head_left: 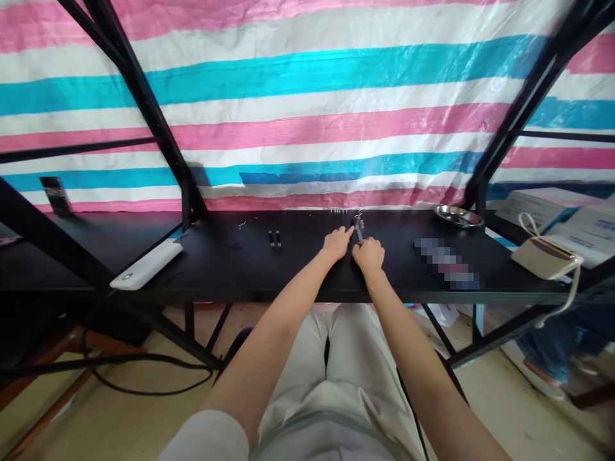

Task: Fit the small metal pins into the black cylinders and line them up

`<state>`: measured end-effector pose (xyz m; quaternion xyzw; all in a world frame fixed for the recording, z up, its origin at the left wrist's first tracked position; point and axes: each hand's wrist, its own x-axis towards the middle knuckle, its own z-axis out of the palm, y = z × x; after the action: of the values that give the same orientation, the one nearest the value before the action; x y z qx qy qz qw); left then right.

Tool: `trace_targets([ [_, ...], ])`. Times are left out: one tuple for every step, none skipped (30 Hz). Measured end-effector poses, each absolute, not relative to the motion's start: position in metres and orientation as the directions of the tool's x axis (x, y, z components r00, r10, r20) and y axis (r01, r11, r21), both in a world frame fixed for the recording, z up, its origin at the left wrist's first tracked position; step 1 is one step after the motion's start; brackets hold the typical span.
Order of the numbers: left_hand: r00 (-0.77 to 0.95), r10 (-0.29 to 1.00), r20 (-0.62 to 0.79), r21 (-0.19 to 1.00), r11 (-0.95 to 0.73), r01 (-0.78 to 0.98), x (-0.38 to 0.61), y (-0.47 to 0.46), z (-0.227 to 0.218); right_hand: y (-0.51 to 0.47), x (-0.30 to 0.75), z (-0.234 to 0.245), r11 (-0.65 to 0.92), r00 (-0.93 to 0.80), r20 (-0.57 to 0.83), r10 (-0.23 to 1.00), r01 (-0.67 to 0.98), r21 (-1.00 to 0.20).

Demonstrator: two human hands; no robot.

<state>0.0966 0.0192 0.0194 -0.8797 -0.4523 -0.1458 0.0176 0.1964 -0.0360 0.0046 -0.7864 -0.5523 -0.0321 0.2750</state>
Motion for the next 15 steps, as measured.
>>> trace_targets([
  [0.536, 0.793, 0.288, 0.088, -0.579, 0.810, 0.097, 0.018, 0.020, -0.036, 0.196, 0.005, -0.243, 0.391, 0.346, 0.853, 0.884, -0.399],
  [0.522, 0.795, 0.309, 0.084, -0.569, 0.818, 0.097, 0.017, 0.020, -0.036, 0.196, 0.005, -0.245, 0.391, 0.340, 0.855, 0.884, -0.399],
  [0.508, 0.797, 0.325, 0.085, -0.560, 0.824, 0.097, 0.016, 0.021, -0.036, 0.196, 0.005, -0.249, 0.393, 0.338, 0.855, 0.883, -0.398],
  [0.498, 0.800, 0.334, 0.089, -0.553, 0.828, 0.097, 0.016, 0.021, -0.036, 0.196, 0.005, -0.252, 0.396, 0.339, 0.854, 0.883, -0.396],
  [0.490, 0.804, 0.337, 0.096, -0.547, 0.832, 0.096, 0.015, 0.020, -0.036, 0.195, 0.005, -0.258, 0.401, 0.339, 0.851, 0.882, -0.394],
  [0.484, 0.808, 0.335, 0.106, -0.543, 0.833, 0.095, 0.014, 0.020, -0.036, 0.195, 0.005, -0.265, 0.405, 0.338, 0.850, 0.882, -0.391],
  [0.479, 0.812, 0.333, 0.119, -0.540, 0.833, 0.093, 0.014, 0.020, -0.037, 0.195, 0.005, -0.271, 0.408, 0.334, 0.850, 0.881, -0.389],
  [0.476, 0.813, 0.335, 0.135, -0.541, 0.830, 0.091, 0.013, 0.019, -0.037, 0.195, 0.005, -0.274, 0.408, 0.327, 0.852, 0.881, -0.386],
  [0.472, 0.812, 0.344, 0.154, -0.545, 0.824, 0.087, 0.013, 0.019, -0.037, 0.194, 0.005, -0.274, 0.405, 0.317, 0.857, 0.882, -0.384],
  [0.467, 0.808, 0.359, 0.176, -0.550, 0.816, 0.082, 0.012, 0.019, -0.037, 0.194, 0.005, -0.272, 0.399, 0.307, 0.864, 0.883, -0.382],
  [0.462, 0.802, 0.378, 0.198, -0.557, 0.806, 0.077, 0.011, 0.019, -0.037, 0.194, 0.005, -0.267, 0.390, 0.298, 0.871, 0.886, -0.378],
  [0.451, 0.798, 0.400, 0.222, -0.562, 0.797, 0.070, 0.010, 0.020, -0.037, 0.193, 0.005, -0.261, 0.379, 0.290, 0.879, 0.890, -0.373],
  [0.438, 0.794, 0.421, 0.248, -0.566, 0.786, 0.063, 0.009, 0.020, -0.037, 0.193, 0.005, -0.257, 0.371, 0.283, 0.885, 0.893, -0.368],
  [0.425, 0.789, 0.444, 0.273, -0.570, 0.775, 0.056, 0.007, 0.020, -0.036, 0.192, 0.004, -0.255, 0.366, 0.275, 0.889, 0.895, -0.365],
  [0.406, 0.787, 0.465, 0.300, -0.571, 0.764, 0.048, 0.005, 0.020, -0.036, 0.191, 0.004, -0.254, 0.361, 0.266, 0.894, 0.896, -0.363],
])
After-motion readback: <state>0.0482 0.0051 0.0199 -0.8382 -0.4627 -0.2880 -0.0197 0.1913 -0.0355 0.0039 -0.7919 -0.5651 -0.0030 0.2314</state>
